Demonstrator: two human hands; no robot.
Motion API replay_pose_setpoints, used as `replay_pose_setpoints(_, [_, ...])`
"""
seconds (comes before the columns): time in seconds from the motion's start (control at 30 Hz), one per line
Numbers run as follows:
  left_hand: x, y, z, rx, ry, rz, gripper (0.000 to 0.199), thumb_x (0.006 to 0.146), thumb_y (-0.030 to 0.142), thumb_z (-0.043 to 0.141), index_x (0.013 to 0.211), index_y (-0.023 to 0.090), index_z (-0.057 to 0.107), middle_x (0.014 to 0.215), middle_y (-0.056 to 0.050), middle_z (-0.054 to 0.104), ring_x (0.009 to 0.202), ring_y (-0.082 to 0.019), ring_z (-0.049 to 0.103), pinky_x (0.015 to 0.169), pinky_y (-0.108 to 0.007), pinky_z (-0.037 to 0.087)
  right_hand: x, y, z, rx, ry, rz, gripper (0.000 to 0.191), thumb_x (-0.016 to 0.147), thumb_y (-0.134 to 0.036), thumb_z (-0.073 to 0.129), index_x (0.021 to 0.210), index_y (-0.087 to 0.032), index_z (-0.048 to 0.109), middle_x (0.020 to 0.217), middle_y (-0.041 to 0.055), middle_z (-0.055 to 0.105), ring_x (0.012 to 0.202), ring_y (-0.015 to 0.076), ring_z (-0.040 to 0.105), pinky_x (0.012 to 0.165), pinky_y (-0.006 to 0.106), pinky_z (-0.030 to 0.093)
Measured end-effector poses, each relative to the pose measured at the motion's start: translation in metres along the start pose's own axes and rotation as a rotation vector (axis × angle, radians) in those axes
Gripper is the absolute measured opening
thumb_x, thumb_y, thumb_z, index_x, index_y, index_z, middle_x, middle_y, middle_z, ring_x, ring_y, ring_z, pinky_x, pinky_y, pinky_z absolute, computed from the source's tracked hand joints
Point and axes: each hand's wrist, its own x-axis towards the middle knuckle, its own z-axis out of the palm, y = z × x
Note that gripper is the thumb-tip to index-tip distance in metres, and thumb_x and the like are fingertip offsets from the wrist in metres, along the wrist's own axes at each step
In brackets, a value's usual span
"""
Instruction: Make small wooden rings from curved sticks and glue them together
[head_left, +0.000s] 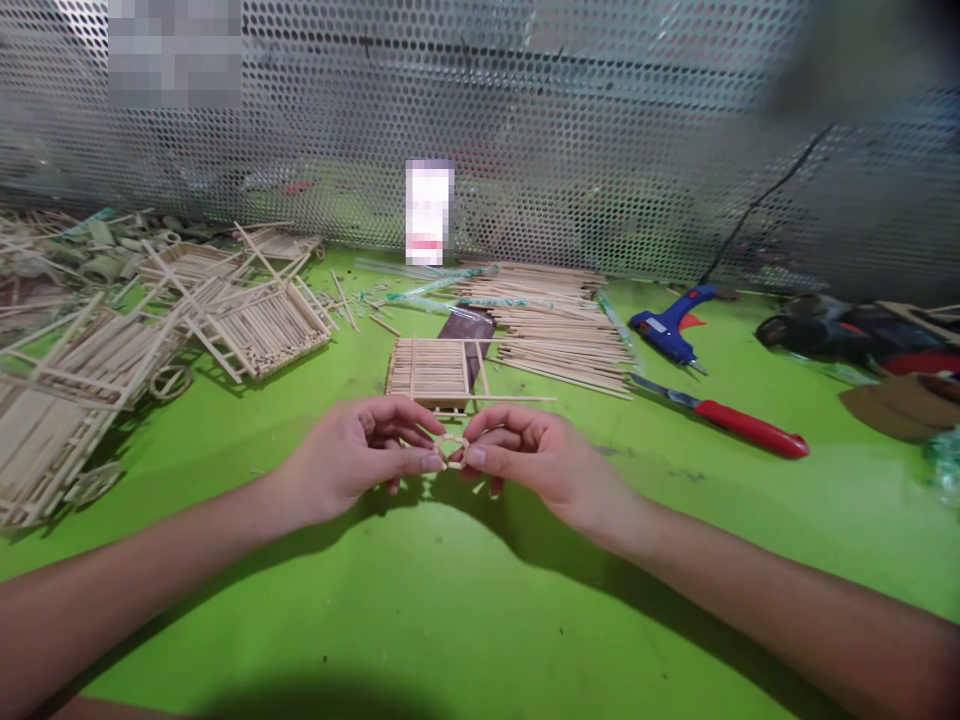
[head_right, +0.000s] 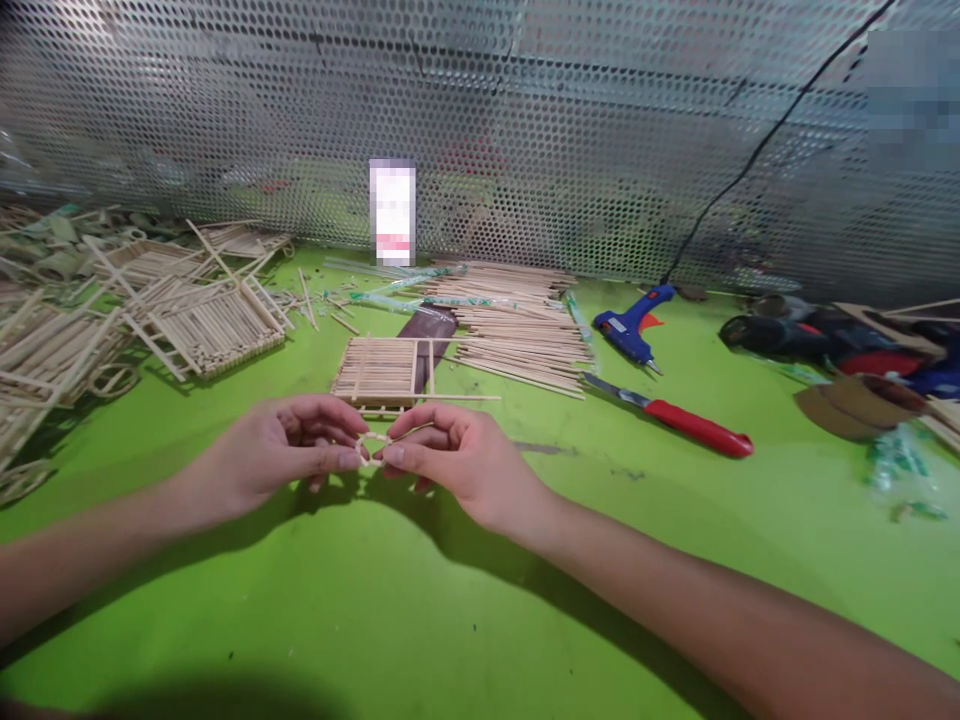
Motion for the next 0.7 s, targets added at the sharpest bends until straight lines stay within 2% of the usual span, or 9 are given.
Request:
replay_pose_setpoints(0.4, [0.0007,0.0021,0.0019,-0.009,-0.014,0.014,0.036,0.074,0.041,0.089,0.096,0.019,0.072,0.084,-0.002,0.072,0.062,-0.011,0.06,0.054,-0.024,0.05,0.0,0.0,0.0011,0.006,0.009,0.005,0.04,0.07,-0.04,0.092,0.095,-0.018,0.07,0.084,0.002,0.078,0.077,0.0161,0.072,0.064,0.026,0.052])
replay_pose_setpoints(0.53, [-0.001,0.0015,0.003,0.021,-0.004,0.03,0.036,0.076,0.042,0.087,0.103,0.02,0.075,0.084,-0.003,0.073,0.062,-0.012,0.06,0.053,-0.025,0.05,-0.0007,-0.001,0.0017,-0.01,0.008,0.003,0.04,0.07,-0.04,0.092,0.095,-0.018,0.07,0.084,0.0015,0.077,0.076,0.0147,0.072,0.064,0.025,0.052])
replay_pose_setpoints(0.7, [-0.0034,0.0018,0.0046,0.039,-0.016,0.029,0.037,0.078,0.041,0.085,0.107,0.02,0.078,0.086,-0.005,0.075,0.066,-0.015,0.064,0.057,-0.029,0.055,-0.001,0.0,0.0008,-0.016,0.005,0.0,0.04,0.072,-0.042,0.091,0.096,-0.018,0.07,0.085,0.0019,0.077,0.076,0.0153,0.072,0.064,0.026,0.051])
